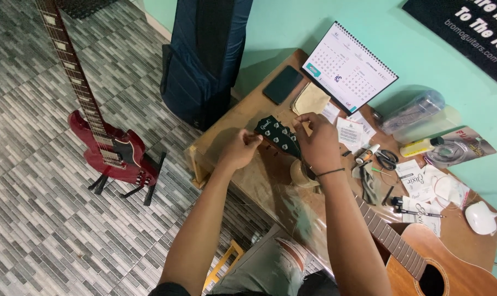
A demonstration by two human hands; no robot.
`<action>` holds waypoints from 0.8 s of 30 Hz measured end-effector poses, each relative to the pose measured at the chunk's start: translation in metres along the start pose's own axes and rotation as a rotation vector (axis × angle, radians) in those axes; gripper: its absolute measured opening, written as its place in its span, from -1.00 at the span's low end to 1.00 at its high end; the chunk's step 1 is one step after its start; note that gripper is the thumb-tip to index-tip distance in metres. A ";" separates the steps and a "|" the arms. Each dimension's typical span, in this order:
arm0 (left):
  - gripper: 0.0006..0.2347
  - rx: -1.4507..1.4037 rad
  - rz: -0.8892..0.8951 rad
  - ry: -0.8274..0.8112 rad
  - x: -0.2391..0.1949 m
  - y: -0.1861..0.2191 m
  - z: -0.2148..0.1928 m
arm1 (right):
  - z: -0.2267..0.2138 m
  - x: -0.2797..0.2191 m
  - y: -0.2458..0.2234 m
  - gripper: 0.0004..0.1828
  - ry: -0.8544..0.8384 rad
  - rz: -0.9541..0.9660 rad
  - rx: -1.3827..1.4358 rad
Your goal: The person replaces a guitar string on an acoustic guitar. They thread a new string through the headstock tuning peg, pull it taut, and then use a cloth to wipe the string before continuing to secure it.
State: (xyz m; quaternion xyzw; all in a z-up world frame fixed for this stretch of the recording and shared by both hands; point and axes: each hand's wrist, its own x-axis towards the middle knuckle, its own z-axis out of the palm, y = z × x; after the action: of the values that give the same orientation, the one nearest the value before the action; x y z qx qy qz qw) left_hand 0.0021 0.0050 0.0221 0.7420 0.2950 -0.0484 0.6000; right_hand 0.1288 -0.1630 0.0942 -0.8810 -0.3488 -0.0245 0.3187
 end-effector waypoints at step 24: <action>-0.86 -0.549 0.842 -0.368 -0.152 0.161 0.205 | -0.251 -0.204 0.035 -0.89 0.389 0.292 0.518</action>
State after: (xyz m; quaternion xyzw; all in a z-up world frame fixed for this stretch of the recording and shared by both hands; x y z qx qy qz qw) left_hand 0.0152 -0.2585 0.1694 0.5912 -0.1365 0.1462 0.7813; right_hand 0.0420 -0.4493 0.2205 -0.7902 -0.1467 -0.0567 0.5923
